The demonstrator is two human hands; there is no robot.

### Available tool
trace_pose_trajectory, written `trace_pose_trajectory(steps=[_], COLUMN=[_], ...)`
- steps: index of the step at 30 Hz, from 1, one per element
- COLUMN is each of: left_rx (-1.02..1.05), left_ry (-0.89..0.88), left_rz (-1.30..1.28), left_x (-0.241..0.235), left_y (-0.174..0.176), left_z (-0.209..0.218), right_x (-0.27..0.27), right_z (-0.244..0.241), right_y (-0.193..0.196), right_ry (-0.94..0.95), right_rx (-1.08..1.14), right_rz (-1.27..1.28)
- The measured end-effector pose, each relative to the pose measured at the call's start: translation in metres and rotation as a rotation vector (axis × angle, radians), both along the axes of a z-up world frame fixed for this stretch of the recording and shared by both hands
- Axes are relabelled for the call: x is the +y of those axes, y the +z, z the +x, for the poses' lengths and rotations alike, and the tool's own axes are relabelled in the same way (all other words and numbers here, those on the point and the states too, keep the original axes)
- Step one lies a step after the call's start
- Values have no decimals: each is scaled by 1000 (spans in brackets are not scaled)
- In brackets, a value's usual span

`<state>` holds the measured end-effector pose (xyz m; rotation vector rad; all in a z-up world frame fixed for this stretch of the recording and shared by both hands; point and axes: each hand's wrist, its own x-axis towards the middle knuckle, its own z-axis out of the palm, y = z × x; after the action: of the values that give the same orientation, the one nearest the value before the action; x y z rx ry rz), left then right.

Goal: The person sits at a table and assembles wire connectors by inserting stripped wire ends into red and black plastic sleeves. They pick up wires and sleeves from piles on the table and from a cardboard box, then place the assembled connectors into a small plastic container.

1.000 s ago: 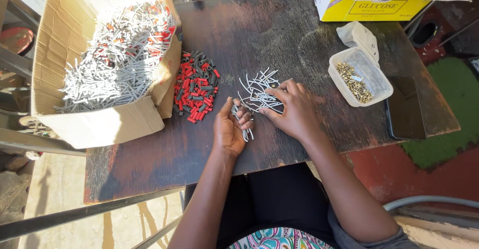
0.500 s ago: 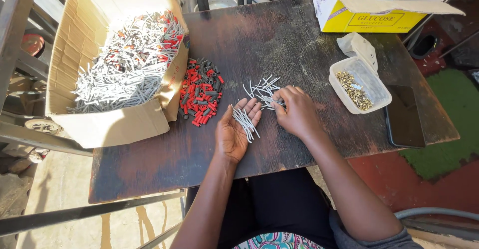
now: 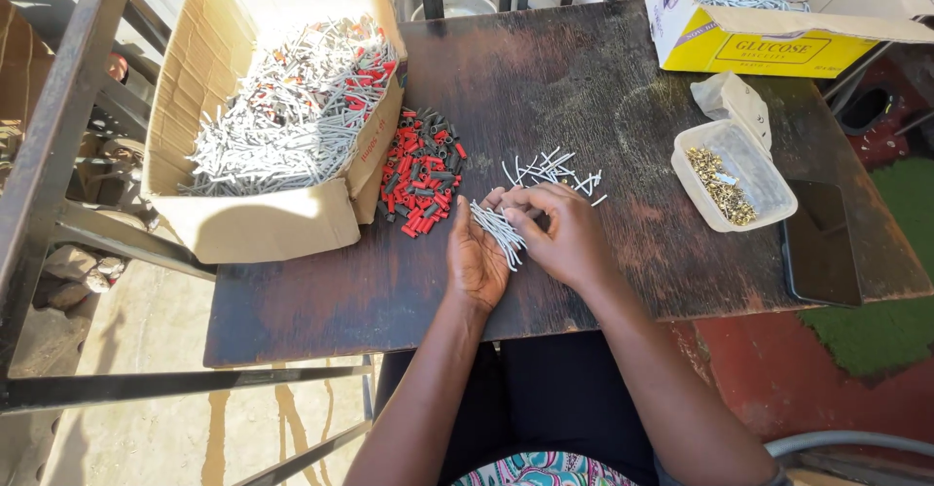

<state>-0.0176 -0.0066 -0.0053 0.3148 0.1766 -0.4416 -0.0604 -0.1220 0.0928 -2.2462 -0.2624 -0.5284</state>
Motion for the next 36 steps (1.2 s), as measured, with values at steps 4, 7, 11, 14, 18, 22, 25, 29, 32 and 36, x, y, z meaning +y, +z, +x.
trace_pose_trajectory(steps=[4,7,11,14,18,22,25,29,32,36], left_rx=[39,55,87,89,67,38,15,-10,-1,-33], left_ry=[32,21,25,1,-76,-112,-131,-138,-147,-165], left_rz=[1,48,-37,-69,-152,-181,-169,-181,-200,-293], left_x=[-3,-8,-13,-1,17,20,19,22,30,31], left_y=[-22,-40,-40,-29,-8,-10,-13,-6,-9,-6], left_z=[7,14,15,14,6,5,2,10,0,-4], right_x=[-16,-13,-4,-6,-22,-26,-30,-39,-41,-52], right_z=[-27,-46,-59,-64,-83,-101,-99,-71,-86,-102], right_y=[-17,-37,-47,-37,-53,-69,-72,-49,-34,-60], right_ry=[-118,-170,-217,-213,-201,-245,-288,-262,-178,-198], right_rx=[40,58,9,-40,-123,-144,-164,-100,12,30], right_rz=[130,415,500,197,-82,-134,-147,-159,-36,-83])
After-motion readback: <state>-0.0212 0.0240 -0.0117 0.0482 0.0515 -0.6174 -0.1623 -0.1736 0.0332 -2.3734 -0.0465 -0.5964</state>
